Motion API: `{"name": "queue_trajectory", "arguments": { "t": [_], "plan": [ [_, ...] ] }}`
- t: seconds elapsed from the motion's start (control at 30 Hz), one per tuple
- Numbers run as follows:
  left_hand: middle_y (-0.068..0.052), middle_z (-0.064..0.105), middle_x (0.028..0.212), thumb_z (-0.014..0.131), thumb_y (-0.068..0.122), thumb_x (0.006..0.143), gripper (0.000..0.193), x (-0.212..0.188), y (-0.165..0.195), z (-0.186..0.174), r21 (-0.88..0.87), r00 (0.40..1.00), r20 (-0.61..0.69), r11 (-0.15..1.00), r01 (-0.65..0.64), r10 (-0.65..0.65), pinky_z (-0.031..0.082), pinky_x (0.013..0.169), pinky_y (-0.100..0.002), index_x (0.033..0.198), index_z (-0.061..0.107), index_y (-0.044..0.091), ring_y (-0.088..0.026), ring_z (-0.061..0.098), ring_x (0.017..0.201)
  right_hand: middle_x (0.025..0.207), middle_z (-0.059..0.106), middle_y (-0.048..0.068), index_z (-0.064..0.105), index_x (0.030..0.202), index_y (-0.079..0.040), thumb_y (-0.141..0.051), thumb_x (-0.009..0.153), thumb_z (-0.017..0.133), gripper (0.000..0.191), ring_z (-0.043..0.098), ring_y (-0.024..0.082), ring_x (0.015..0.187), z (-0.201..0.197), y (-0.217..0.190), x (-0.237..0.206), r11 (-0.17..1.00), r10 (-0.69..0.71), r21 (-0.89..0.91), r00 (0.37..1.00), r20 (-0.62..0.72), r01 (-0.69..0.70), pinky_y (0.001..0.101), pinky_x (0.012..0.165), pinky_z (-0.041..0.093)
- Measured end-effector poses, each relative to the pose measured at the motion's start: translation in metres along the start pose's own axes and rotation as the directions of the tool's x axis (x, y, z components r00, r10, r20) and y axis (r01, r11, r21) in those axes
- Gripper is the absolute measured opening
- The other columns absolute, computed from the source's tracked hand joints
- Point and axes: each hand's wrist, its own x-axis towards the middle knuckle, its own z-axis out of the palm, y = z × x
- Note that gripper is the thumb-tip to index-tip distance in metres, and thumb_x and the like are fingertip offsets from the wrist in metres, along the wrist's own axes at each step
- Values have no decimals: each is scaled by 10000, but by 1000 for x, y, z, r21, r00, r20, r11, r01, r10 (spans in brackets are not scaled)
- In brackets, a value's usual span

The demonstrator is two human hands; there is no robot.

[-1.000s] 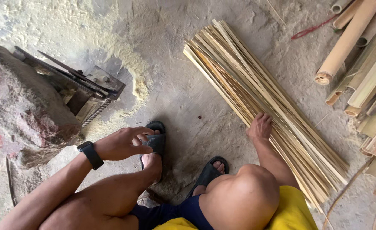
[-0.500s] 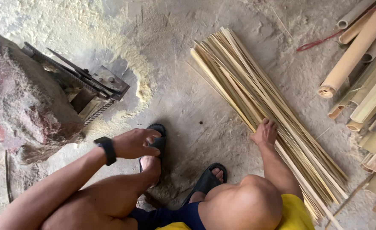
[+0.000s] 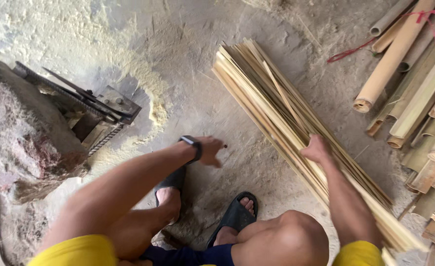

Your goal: The person sits on the floor and uses a circular saw to cut long bamboo strips into shorter pieces. They repeatedly feed bundles of strips into the saw, trim the ends, and stack the cut pieces on the floor.

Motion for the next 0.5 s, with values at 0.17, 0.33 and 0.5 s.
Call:
{"name": "queue_trajectory", "arguments": {
  "t": [0.17, 0.33, 0.5],
  "plan": [
    [-207, 262, 1633, 846, 597, 659, 1293, 49, 52, -7, -863, 988, -18, 501, 63, -155, 538, 1112, -545, 1607, 150, 59, -400, 499, 1402, 1157, 738, 253, 685, 1248, 25, -214, 660, 823, 649, 704, 332, 1091, -40, 13, -17, 977, -198, 65, 979, -47, 201, 411, 1004, 550],
    [-255, 338, 1617, 907, 504, 589, 1408, 83, 111, -3, -888, 980, -193, -417, -193, -44, 363, 1194, -629, 1569, -12, 84, -398, 348, 1480, 1148, 750, 242, 607, 1331, 36, -156, 642, 784, 737, 743, 323, 1059, -59, 11, -40, 984, -140, 118, 990, 20, 137, 384, 1017, 555],
    [-275, 410, 1516, 875, 491, 681, 1101, 100, 148, -14, -688, 929, -361, -647, -328, -86, 372, 1124, -641, 1525, 359, 8, -445, 405, 1390, 1429, 525, 230, 357, 1523, -4, -134, 662, 804, 979, 580, 335, 1255, -48, 11, -59, 982, -174, 81, 983, 65, 169, 508, 1070, 477]
  ]
}}
